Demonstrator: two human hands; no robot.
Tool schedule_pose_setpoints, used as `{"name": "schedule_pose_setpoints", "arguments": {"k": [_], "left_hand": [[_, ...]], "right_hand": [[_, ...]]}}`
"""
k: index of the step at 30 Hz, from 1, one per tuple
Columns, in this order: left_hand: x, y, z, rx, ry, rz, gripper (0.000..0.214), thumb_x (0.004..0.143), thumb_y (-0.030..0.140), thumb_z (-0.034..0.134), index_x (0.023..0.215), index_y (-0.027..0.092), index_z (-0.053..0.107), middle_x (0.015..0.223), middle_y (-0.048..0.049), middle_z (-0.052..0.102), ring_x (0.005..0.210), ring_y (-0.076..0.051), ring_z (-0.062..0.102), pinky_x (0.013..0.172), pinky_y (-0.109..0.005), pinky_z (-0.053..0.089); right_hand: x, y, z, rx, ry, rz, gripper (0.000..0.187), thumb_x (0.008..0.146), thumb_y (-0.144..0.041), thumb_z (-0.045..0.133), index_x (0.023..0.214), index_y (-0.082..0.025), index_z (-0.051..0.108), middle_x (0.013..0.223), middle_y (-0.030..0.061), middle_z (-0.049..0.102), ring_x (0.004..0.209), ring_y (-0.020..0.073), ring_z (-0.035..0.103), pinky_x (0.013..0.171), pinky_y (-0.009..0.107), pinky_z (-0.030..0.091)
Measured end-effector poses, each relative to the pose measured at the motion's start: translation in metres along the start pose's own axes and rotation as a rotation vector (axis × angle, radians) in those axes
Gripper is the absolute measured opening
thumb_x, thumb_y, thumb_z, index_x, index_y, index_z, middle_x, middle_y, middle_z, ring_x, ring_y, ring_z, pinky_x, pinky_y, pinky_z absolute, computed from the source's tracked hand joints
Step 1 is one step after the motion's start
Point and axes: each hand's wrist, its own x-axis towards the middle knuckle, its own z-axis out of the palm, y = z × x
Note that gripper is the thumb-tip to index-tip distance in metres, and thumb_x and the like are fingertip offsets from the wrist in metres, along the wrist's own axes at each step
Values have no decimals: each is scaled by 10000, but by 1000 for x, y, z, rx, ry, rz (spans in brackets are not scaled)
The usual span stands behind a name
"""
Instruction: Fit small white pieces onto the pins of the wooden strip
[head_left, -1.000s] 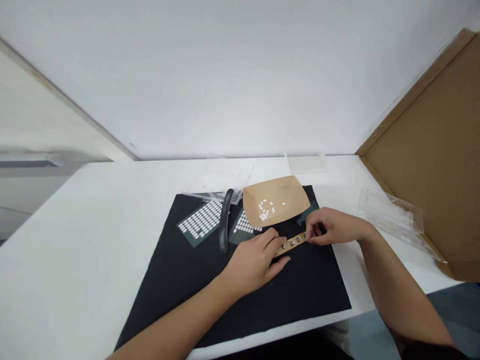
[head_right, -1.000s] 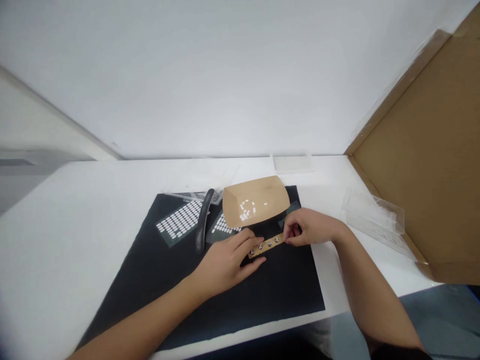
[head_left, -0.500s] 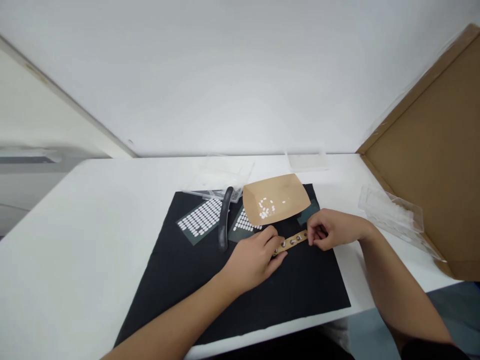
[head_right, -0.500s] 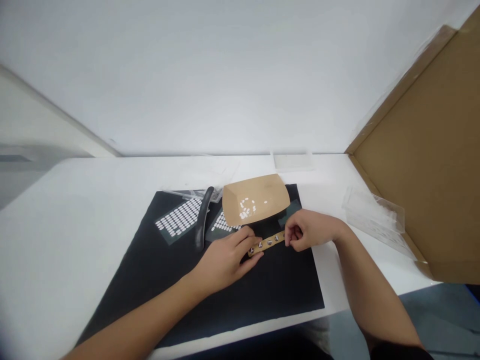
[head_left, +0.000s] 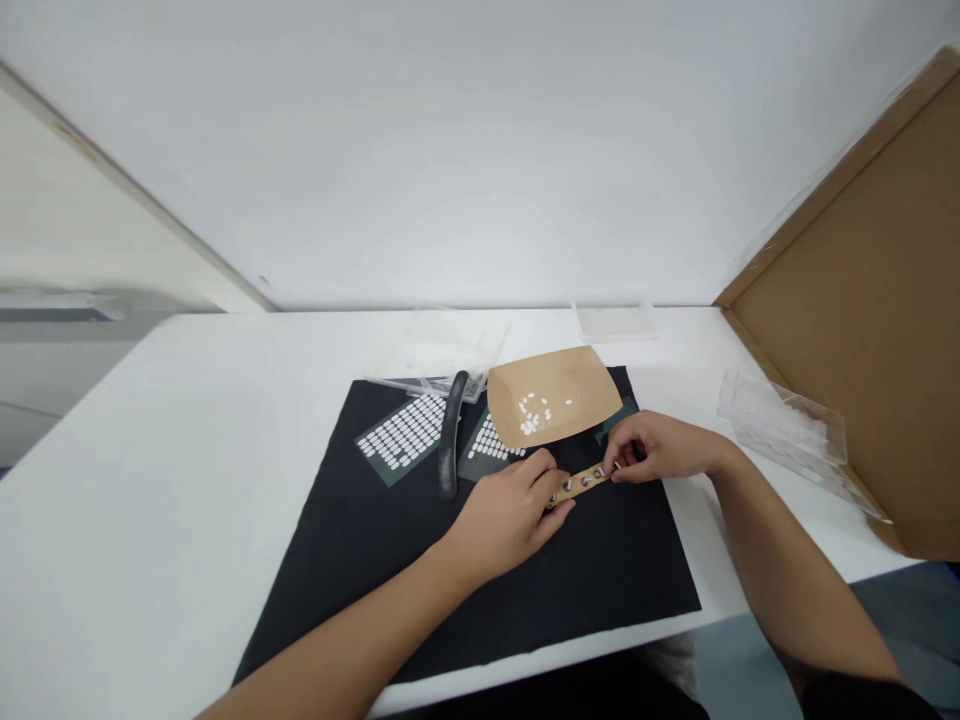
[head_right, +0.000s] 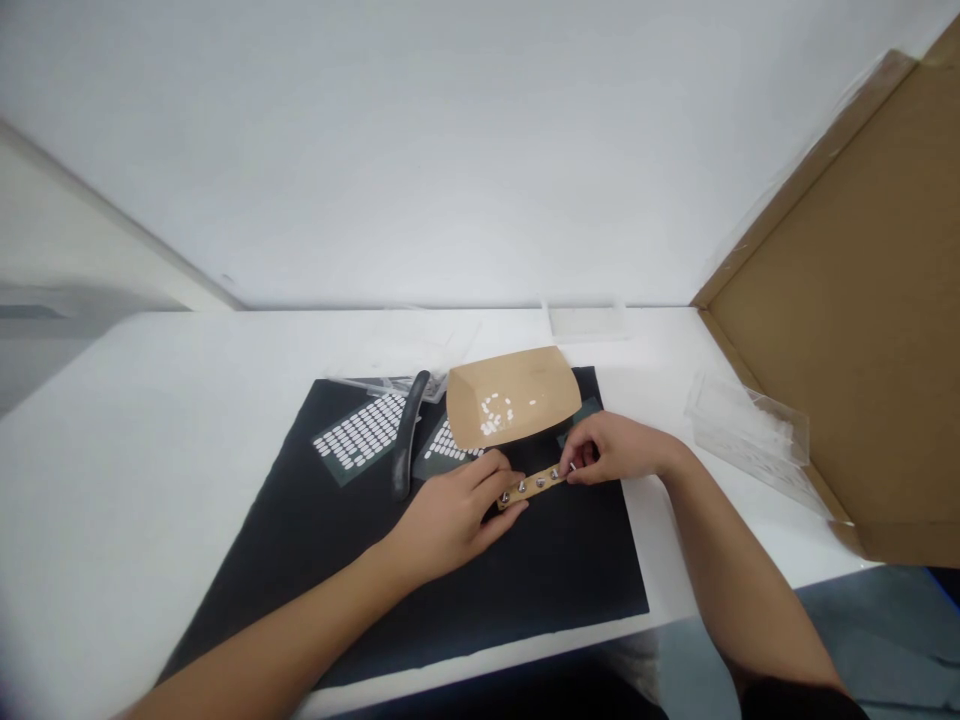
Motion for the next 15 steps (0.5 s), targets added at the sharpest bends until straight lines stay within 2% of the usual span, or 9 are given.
{"name": "schedule_pose_setpoints", "arguments": {"k": [4, 9, 15], "left_hand": [[0, 0, 1, -2, 8, -2, 186, 1029, 317, 637, 1164, 195, 672, 1053, -51, 674, 781, -170, 692, 618, -265, 534], [0, 0, 1, -2, 6, -5, 186, 1023, 311, 650, 1165, 194, 673, 1053, -51, 675, 780, -179, 694, 623, -280, 539], [0, 0, 0, -14, -14, -12, 170, 1036, 313, 639, 1157, 199, 672, 1042, -47, 668, 777, -169, 692, 622, -265, 538]], "right_hand": [[-1, 1, -1, 64, 26, 31, 290, 843, -330, 826, 1101, -199, 808, 832, 16, 771, 740, 156, 694, 647, 248, 530], [-2, 0, -3, 10, 61, 46, 157, 871, -337, 806, 944, -198, 810, 802, 20, 767, 732, 158, 696, 635, 243, 514], [-1, -3, -3, -44, 111, 12, 160, 885, -368, 803, 919, -212, 818, 865, 31, 769, 757, 165, 701, 659, 254, 524]]}}
